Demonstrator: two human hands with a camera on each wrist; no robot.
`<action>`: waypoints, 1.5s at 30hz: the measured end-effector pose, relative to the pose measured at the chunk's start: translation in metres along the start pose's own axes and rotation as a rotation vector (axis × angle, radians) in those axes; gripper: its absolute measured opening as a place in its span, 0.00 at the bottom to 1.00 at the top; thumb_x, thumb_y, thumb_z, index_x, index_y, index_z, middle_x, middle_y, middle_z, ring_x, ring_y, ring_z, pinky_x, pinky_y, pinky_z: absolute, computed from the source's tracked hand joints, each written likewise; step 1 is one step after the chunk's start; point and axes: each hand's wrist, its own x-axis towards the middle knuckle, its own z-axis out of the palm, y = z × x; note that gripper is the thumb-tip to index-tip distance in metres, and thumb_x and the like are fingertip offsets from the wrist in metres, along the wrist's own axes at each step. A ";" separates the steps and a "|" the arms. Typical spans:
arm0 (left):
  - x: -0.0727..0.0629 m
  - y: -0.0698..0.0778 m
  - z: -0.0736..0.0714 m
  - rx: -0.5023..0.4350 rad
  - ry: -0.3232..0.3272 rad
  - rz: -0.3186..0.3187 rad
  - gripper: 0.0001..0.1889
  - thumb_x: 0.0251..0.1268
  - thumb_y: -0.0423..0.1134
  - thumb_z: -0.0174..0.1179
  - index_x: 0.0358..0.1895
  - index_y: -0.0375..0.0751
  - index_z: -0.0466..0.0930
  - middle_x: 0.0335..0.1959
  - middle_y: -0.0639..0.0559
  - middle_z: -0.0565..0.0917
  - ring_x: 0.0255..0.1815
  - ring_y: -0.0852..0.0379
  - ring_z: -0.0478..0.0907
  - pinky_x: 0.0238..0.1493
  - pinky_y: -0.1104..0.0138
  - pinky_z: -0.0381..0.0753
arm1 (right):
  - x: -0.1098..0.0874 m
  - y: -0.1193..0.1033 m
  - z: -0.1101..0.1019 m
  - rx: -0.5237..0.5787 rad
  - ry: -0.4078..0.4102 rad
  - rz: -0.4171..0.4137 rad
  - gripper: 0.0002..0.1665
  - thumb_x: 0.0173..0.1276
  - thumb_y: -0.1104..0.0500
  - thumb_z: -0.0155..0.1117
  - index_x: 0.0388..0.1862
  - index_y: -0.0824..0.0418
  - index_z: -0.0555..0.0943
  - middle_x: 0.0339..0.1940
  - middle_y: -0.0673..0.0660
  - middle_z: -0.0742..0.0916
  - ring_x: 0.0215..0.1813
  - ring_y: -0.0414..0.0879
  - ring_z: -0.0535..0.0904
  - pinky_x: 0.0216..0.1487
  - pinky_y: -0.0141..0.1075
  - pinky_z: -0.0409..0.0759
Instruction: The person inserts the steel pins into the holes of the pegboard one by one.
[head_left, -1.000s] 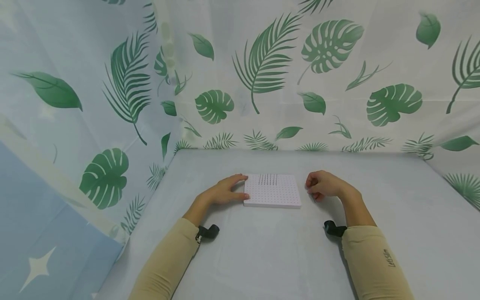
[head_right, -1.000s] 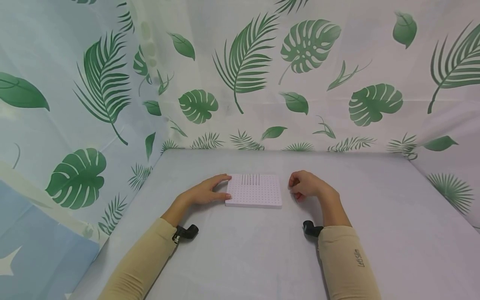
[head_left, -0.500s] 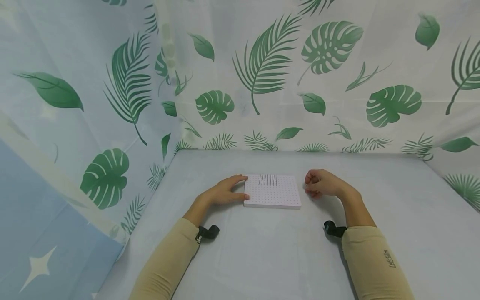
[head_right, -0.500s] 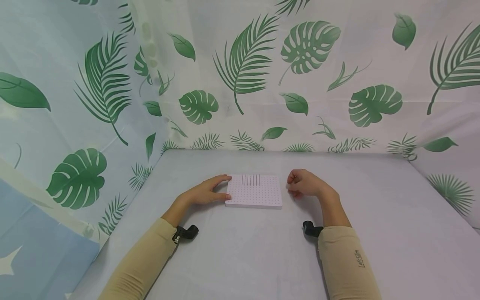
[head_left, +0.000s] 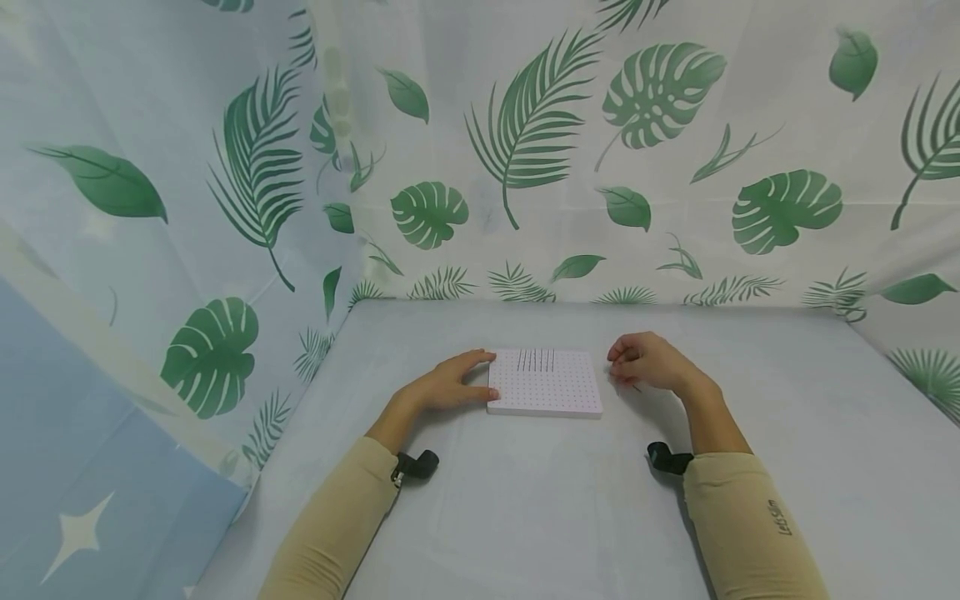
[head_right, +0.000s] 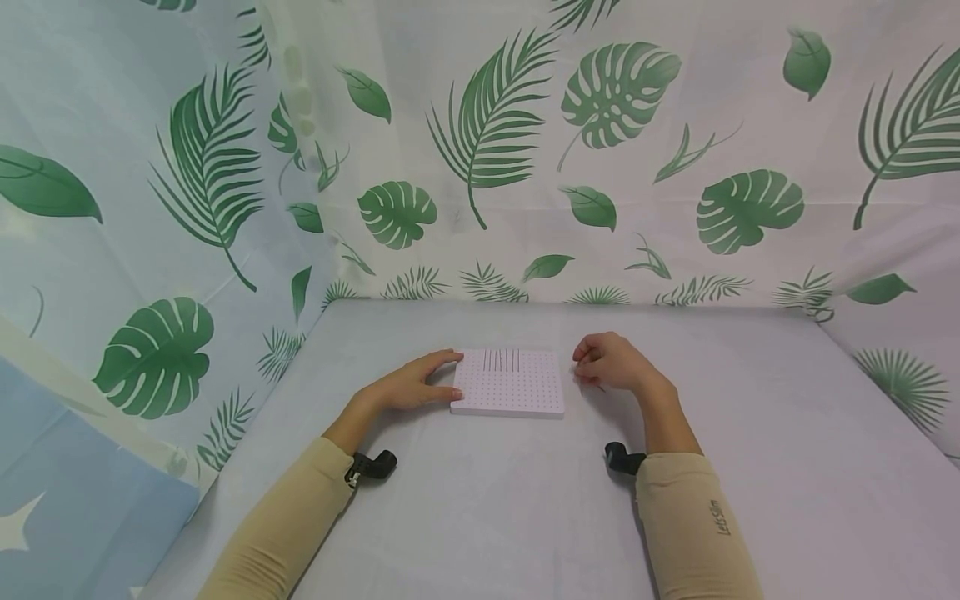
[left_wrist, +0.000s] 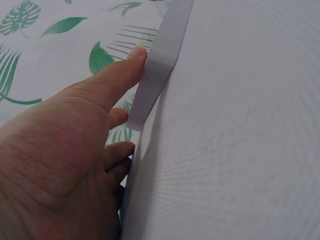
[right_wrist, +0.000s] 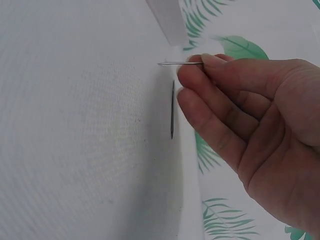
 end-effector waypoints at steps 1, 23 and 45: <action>0.000 0.000 0.000 0.001 0.000 0.000 0.43 0.67 0.65 0.64 0.82 0.55 0.61 0.86 0.50 0.57 0.87 0.46 0.50 0.85 0.47 0.51 | 0.000 0.000 0.000 -0.003 0.011 -0.003 0.12 0.74 0.68 0.63 0.52 0.73 0.79 0.40 0.63 0.88 0.40 0.50 0.86 0.43 0.39 0.88; 0.002 -0.003 0.001 0.012 0.004 0.001 0.43 0.67 0.66 0.64 0.82 0.56 0.61 0.86 0.50 0.57 0.87 0.46 0.51 0.85 0.46 0.51 | 0.007 -0.014 0.011 -0.010 0.232 -0.101 0.13 0.77 0.66 0.61 0.56 0.69 0.80 0.47 0.66 0.87 0.46 0.55 0.89 0.47 0.39 0.90; 0.003 -0.004 0.001 0.016 -0.001 -0.001 0.44 0.67 0.67 0.63 0.82 0.57 0.61 0.86 0.51 0.57 0.87 0.46 0.50 0.85 0.46 0.51 | 0.017 -0.027 0.028 0.053 0.339 -0.253 0.06 0.76 0.65 0.65 0.49 0.63 0.83 0.44 0.63 0.90 0.44 0.53 0.90 0.43 0.31 0.88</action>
